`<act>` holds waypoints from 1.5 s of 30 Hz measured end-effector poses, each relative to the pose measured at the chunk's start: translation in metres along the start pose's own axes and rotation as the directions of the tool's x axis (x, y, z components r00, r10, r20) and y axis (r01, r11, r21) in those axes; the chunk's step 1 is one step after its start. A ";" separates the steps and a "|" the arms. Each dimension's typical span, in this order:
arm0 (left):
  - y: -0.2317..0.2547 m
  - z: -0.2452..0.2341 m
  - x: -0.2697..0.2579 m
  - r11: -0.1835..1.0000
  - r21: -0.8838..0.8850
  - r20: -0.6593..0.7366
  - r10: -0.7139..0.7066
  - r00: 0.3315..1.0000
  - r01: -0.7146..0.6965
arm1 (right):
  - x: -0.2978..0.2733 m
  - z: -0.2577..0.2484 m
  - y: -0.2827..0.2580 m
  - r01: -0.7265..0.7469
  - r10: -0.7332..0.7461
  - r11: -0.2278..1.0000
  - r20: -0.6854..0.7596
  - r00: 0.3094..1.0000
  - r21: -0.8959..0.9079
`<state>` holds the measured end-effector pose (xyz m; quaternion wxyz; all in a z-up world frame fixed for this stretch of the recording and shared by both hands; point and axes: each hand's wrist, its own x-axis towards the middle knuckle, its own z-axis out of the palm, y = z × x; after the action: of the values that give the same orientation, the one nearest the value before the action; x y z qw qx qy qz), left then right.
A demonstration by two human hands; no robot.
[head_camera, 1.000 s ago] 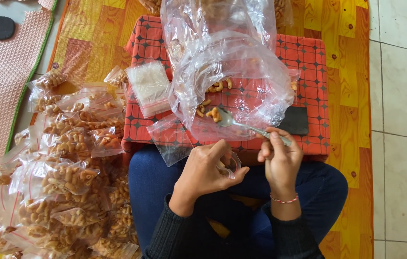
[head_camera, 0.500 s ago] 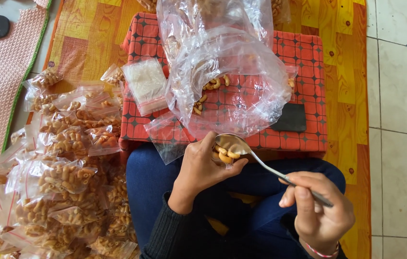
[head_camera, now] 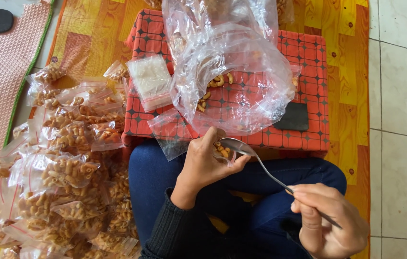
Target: A person is manually portioning fried snacks from a large bulk bag into small individual zip-lock bags using a spoon.
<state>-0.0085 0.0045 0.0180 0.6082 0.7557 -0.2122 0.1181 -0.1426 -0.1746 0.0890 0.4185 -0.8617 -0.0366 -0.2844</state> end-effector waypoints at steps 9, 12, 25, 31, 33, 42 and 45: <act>-0.008 0.002 -0.006 0.999 -0.038 0.030 0.023 0.999 -0.022 | 0.023 0.017 0.010 -0.072 0.063 0.995 -0.118 0.991 -0.067; -0.008 0.004 -0.002 0.997 -0.028 -0.049 0.071 0.996 -0.072 | 0.050 0.049 0.047 0.198 -0.197 0.980 -0.149 0.969 -0.008; -0.014 0.005 -0.002 0.989 0.097 0.068 0.105 0.992 -0.111 | 0.059 0.138 0.090 -0.214 0.257 0.931 -0.116 0.959 0.294; -0.013 0.007 -0.001 0.990 0.094 0.076 0.095 0.993 -0.102 | 0.060 0.128 0.095 -0.334 0.410 0.827 -0.077 0.909 0.452; -0.015 0.008 -0.003 0.993 0.094 0.079 0.071 0.994 -0.078 | 0.057 0.125 0.104 -0.365 0.490 0.742 -0.083 0.868 0.562; -0.018 0.013 -0.004 0.998 0.057 -0.013 -0.017 1.000 0.018 | 0.040 0.045 0.083 -0.254 0.443 0.743 -0.171 0.880 0.620; -0.012 0.010 -0.003 0.993 0.054 0.028 -0.109 0.994 0.107 | 0.011 0.023 0.040 -0.241 0.360 0.827 -0.148 0.921 0.508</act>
<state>-0.0067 -0.0025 0.0039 0.5905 0.7834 -0.1771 0.0791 -0.1110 -0.1848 0.0554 0.6599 -0.6852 0.0814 -0.2973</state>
